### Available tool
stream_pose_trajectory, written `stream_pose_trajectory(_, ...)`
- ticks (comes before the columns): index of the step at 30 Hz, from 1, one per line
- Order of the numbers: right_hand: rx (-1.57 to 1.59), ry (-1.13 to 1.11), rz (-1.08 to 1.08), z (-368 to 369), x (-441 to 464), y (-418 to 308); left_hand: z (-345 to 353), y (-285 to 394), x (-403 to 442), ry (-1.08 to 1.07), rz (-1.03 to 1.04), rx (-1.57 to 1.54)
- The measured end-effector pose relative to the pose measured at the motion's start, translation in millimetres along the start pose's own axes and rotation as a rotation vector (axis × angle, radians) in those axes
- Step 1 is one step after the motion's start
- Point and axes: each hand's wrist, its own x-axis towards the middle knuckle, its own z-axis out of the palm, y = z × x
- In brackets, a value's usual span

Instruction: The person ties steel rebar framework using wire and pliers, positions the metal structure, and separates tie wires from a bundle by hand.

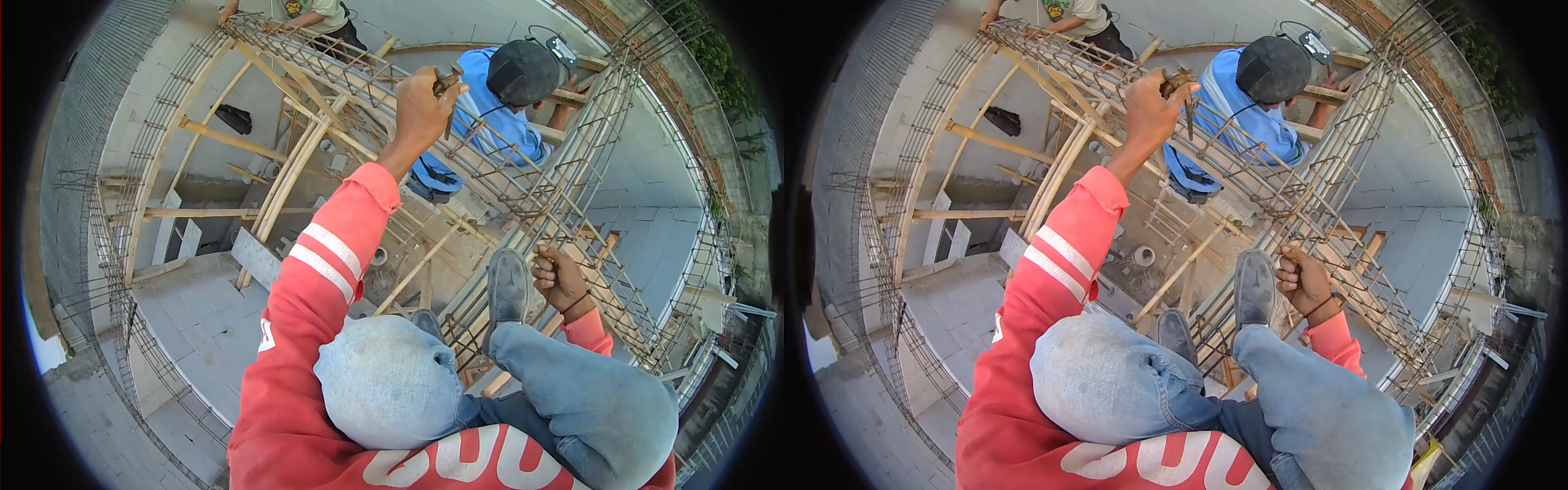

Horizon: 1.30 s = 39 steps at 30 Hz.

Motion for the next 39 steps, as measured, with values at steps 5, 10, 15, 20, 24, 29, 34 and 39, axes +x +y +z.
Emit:
stream_pose_trajectory(5, 0.04, -0.022, -0.004, -8.7, -1.7, 2.7, 21.2, 14.1, -9.7, -0.027, -0.033, -0.131)
stream_pose_trajectory(10, 0.048, 0.017, -0.004, -7.1, -3.2, -3.5, 36.5, 26.7, -17.4, -0.081, -0.032, -0.206)
stream_pose_trajectory(15, 0.014, 0.037, -0.004, -7.7, -1.5, -1.9, 48.1, 37.9, -12.4, -0.047, 0.069, -0.138)
stream_pose_trajectory(20, 0.039, 0.042, 0.011, -11.4, 3.9, 2.2, 81.8, 27.2, -13.1, -0.147, 0.136, -0.1)
stream_pose_trajectory(24, 0.048, 0.04, 0.0, -6.2, -1.9, 2.3, 104.2, 12.1, -29.0, -0.239, 0.071, -0.041)
stream_pose_trajectory(29, 0.041, 0.051, -0.015, -10.1, -5.1, -7.9, 129.3, 0.3, -34.4, -0.41, -0.172, 0.113)
stream_pose_trajectory(34, 0.033, 0.046, -0.057, -7.2, -7.0, -17.7, 137.9, -8.7, -57.5, -0.448, -0.262, 0.351)
stream_pose_trajectory(39, 0.063, 0.027, -0.058, -11.3, -1.3, -18.1, 131.0, -4.8, -67.5, -0.638, -0.315, 0.434)
